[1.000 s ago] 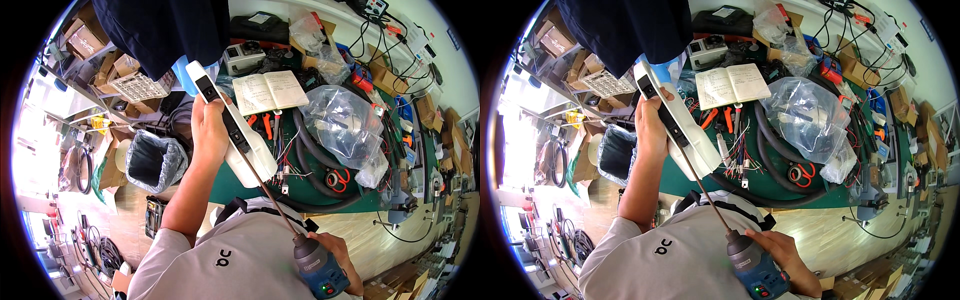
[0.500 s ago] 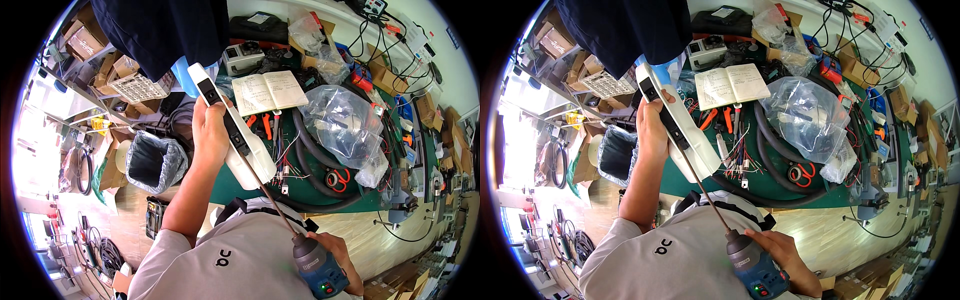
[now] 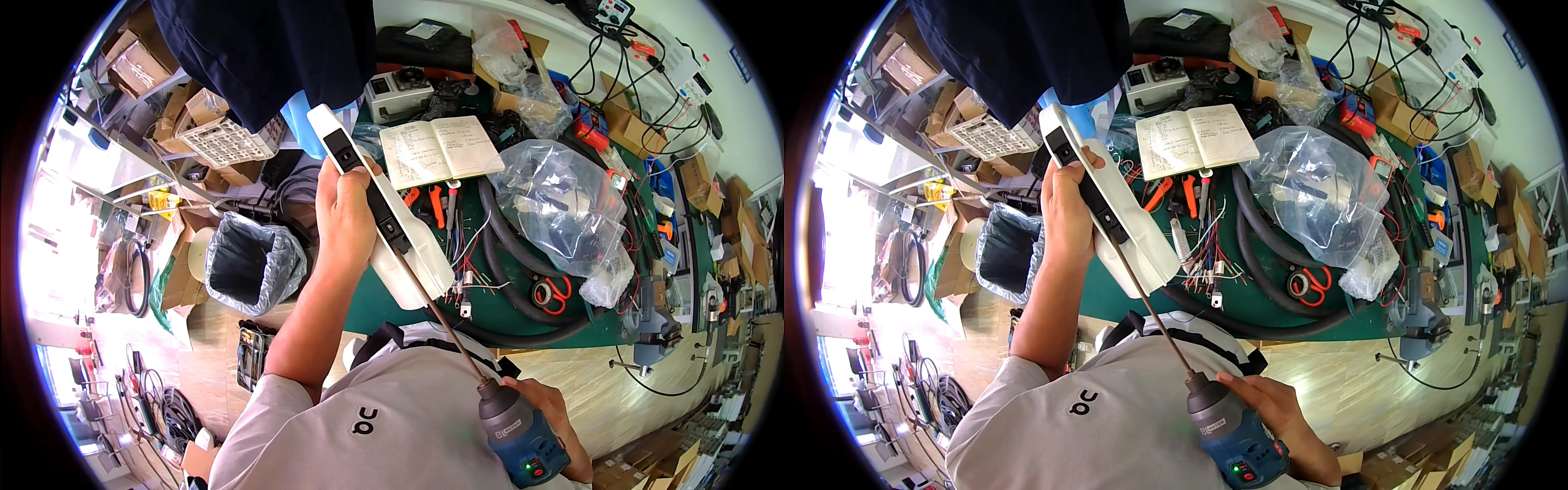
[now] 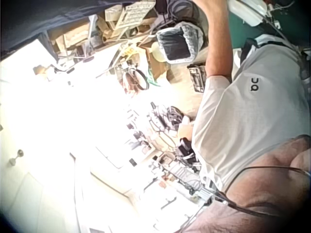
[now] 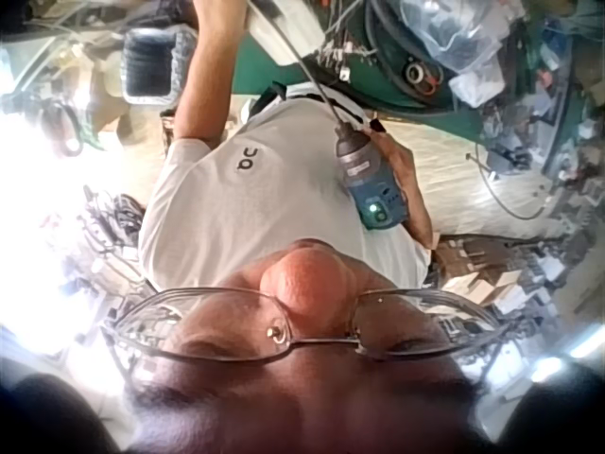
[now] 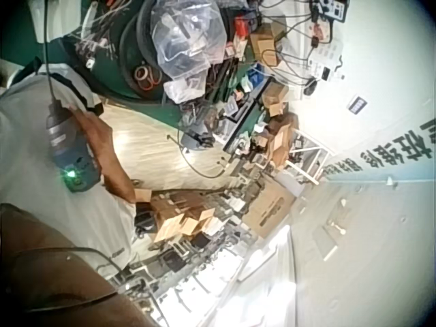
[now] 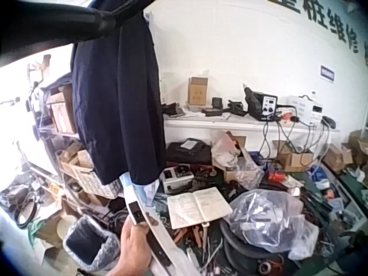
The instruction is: The person handles a white plastic housing, uses a power screwdriver to tighten a screw, connects wires to a digital multimeter, and adjusts a benchtop power supply.
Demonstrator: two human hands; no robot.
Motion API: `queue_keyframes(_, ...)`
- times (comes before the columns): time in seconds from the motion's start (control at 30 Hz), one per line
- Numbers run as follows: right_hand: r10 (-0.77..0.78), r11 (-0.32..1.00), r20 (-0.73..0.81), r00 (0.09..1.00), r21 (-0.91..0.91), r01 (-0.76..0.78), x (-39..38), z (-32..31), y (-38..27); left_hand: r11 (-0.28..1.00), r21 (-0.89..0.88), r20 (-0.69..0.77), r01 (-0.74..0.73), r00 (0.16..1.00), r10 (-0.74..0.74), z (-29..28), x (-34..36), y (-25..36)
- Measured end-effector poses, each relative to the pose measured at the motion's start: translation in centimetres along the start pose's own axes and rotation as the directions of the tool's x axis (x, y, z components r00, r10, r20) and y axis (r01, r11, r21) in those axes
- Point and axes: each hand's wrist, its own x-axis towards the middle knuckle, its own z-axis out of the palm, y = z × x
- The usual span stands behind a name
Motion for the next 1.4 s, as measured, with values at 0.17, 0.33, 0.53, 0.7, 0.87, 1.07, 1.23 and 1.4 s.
queue_keyframes(0.17, -0.047, 0.998, -0.016, 0.999, -0.037, 0.046, -0.1, 0.2, 0.7, 0.998, 0.060, 0.044, -0.007, 0.999, 0.004, -0.6, 0.3, -0.6)
queue_keyframes(0.33, -0.084, 0.992, -0.018, 0.996, -0.091, 0.082, 0.2, 0.0, 0.4, 0.996, 0.080, 0.056, -0.023, 0.998, 0.018, -0.6, 0.2, -0.8)
queue_keyframes(0.53, -0.069, 0.996, -0.022, 0.997, -0.064, 0.067, 0.3, 0.1, 0.1, 0.997, 0.069, 0.045, -0.028, 0.999, 0.025, -0.6, 0.3, -0.8)
queue_keyframes(0.7, -0.055, 0.994, -0.014, 0.998, -0.092, 0.054, 0.2, 0.1, 0.1, 0.994, 0.107, 0.044, -0.015, 0.999, 0.010, -0.8, 0.4, -0.9)
queue_keyframes(0.87, -0.055, 0.993, -0.009, 0.998, -0.104, 0.054, 0.1, 0.1, 0.1, 0.991, 0.131, 0.017, -0.023, 1.000, 0.021, -0.6, 0.4, -1.0)
queue_keyframes(1.07, -0.029, 1.000, -0.020, 0.999, 0.003, 0.029, 0.3, 0.2, -0.6, 0.997, 0.073, 0.044, 0.001, 0.999, -0.004, -0.5, 0.4, -0.8)
queue_keyframes(1.23, -0.093, 0.978, -0.043, 0.995, -0.193, 0.083, 0.6, -0.7, -1.8, 0.996, 0.070, -0.048, 0.055, 0.998, -0.052, -0.9, 1.6, -1.8)
queue_keyframes(1.4, 0.074, 0.983, -0.371, 0.926, -0.126, -0.130, -2.2, -0.7, 1.4, 0.979, -0.120, -0.190, 0.165, 0.964, -0.185, -2.7, 3.5, -1.8)
